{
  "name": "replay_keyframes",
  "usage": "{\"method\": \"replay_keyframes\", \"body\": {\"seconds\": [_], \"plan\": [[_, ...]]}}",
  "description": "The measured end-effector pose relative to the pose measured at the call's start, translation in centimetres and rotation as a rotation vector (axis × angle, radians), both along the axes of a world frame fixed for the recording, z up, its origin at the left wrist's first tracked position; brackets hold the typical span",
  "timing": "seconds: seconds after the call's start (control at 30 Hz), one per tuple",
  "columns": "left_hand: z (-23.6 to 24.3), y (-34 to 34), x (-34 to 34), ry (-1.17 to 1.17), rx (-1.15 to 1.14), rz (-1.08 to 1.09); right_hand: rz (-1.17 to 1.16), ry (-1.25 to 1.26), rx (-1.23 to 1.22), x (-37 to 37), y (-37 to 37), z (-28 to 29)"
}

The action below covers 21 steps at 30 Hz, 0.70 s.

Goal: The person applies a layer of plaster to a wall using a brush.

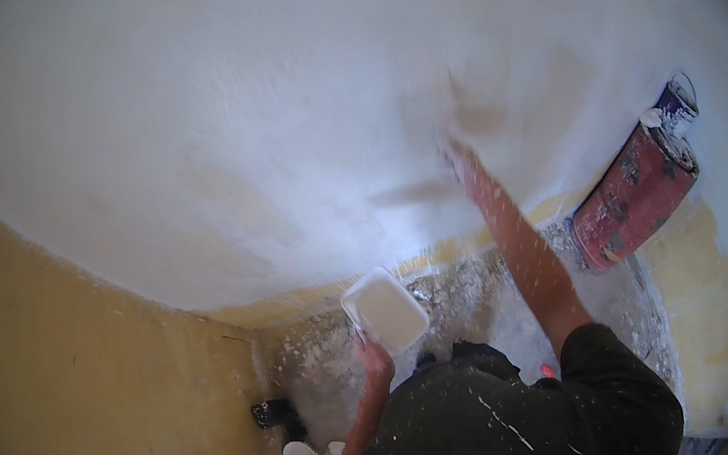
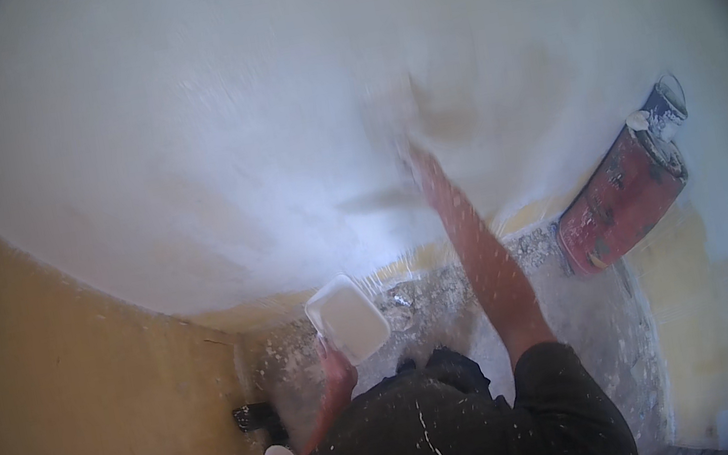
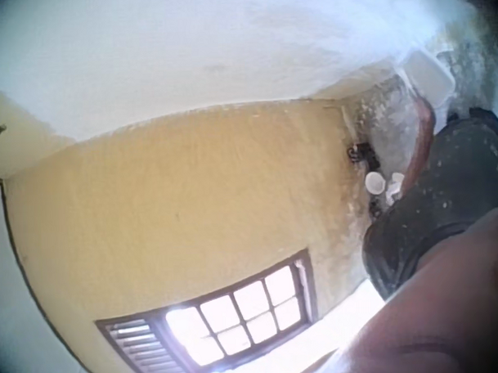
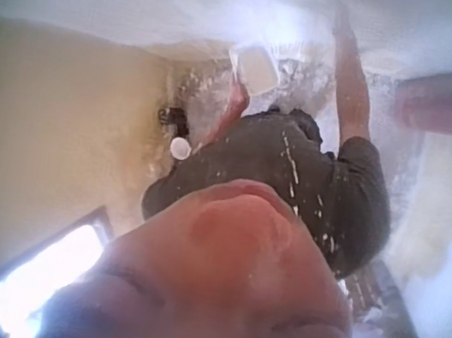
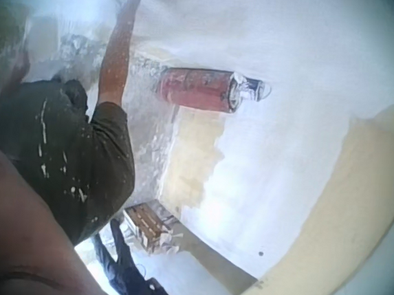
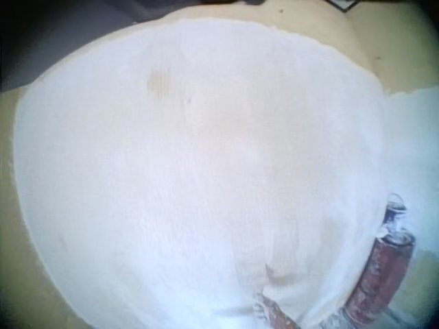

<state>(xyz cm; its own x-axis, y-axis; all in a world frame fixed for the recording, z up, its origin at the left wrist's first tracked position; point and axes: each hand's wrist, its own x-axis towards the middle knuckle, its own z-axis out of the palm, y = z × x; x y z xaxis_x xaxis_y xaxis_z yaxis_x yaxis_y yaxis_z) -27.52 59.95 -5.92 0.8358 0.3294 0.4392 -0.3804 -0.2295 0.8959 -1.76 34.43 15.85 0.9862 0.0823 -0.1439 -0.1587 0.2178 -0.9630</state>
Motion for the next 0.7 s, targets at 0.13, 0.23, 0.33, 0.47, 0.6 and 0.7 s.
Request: {"method": "replay_keyframes", "body": {"seconds": [0.13, 0.23, 0.33, 0.47, 0.6, 0.7], "plan": [[1.3, -1.7, -0.4, 0.437, -0.845, 0.026, -0.071, 0.506, 0.165, -5.2, -1.0, -16.1], [2.6, -3.0, -1.0, 0.468, -0.821, 0.047, -0.073, 0.715, 0.286, -10.0, -2.6, -23.9], [2.9, -3.2, -0.7, 0.520, -0.820, 0.246, -0.079, 0.772, 0.319, -13.3, -3.1, -27.7], [3.0, -3.1, 0.0, 0.564, -0.580, 0.271, -0.037, 0.702, 0.236, -13.1, -2.7, -28.5], [3.5, -3.7, 0.4, 0.636, -0.463, 0.218, 0.253, -0.226, -0.840, -6.9, -0.8, -22.1], [3.2, -4.7, 0.6, 0.615, -0.731, 0.193, 0.112, -0.114, -0.400, -0.1, 2.2, -10.6]]}}
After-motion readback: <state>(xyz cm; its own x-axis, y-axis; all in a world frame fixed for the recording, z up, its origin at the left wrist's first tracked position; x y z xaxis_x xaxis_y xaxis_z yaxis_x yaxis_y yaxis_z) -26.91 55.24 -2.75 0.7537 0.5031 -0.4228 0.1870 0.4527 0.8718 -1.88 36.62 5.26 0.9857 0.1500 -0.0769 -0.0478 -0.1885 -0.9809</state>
